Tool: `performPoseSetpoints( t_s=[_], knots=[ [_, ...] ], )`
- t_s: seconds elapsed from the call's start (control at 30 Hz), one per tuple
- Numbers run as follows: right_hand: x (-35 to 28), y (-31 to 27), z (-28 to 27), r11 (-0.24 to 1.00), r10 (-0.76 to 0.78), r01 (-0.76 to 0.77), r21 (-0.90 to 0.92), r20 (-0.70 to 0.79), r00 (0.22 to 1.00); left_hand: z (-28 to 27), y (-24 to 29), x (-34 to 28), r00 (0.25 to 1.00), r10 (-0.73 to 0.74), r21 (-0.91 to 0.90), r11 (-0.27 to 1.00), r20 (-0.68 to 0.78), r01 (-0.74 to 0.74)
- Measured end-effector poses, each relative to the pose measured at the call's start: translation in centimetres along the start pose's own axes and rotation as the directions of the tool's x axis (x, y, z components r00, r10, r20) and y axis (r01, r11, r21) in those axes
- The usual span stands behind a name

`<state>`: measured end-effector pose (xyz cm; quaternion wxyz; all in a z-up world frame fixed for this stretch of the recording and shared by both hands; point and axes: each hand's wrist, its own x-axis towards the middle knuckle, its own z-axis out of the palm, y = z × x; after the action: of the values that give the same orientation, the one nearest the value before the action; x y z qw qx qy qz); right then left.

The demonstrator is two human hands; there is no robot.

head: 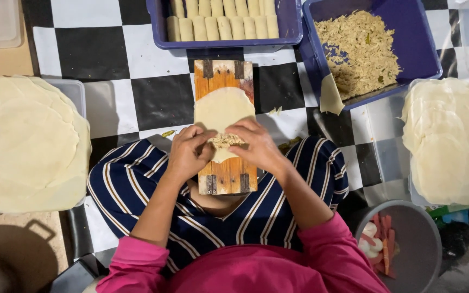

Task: A person is manually assembling spring rolls by placing filling on wrappers and rolling them into shape on a wooden board.

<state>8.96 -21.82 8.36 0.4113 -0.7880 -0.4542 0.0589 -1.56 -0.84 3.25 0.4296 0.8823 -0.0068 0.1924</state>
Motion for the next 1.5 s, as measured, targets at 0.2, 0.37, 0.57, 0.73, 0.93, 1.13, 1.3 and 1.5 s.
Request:
performPoseSetpoints(
  t_s=[0.2,0.37,0.57,0.73,0.93,1.13,1.3,1.5],
  knots=[
    [-2.5,2.3,-2.3,0.986,0.164,-0.165,0.015,0.035,0.986,-1.4,0.0,0.0,0.997,-0.002,-0.099,0.995,-0.072,-0.005],
    [-2.3,2.4,-0.4,0.99,0.141,-0.14,-0.026,0.036,0.989,-1.2,3.3,-0.5,0.994,0.108,0.11,0.988,0.018,-0.109],
    [-1.8,-0.5,-1.9,0.978,0.195,-0.192,-0.076,0.033,0.98,2.4,5.2,-2.3,0.927,0.357,0.568,0.743,0.112,-0.354],
    [-3.3,0.6,-0.5,0.991,0.085,-0.088,-0.097,-0.037,0.996,4.8,4.3,-2.8,0.89,0.432,0.65,0.636,0.147,-0.416],
    [-4.6,2.7,2.3,0.921,-0.128,0.112,-0.373,-0.021,0.992,3.3,3.8,-1.6,0.917,0.39,0.652,0.674,0.084,-0.347],
    [-3.9,0.9,1.3,0.958,-0.086,0.057,-0.281,-0.092,0.992,1.8,4.3,-1.4,0.927,0.37,0.67,0.674,0.057,-0.31],
    [-2.8,-0.1,0.3,1.0,-0.01,0.008,-0.024,-0.075,0.997,-0.9,4.4,-0.8,0.986,0.134,0.199,0.968,0.097,-0.151],
    [-3.5,1.5,1.4,0.989,0.12,-0.116,0.09,-0.035,0.992,-0.9,1.6,-0.2,0.975,-0.151,-0.193,0.964,0.163,0.182]
  ],
)
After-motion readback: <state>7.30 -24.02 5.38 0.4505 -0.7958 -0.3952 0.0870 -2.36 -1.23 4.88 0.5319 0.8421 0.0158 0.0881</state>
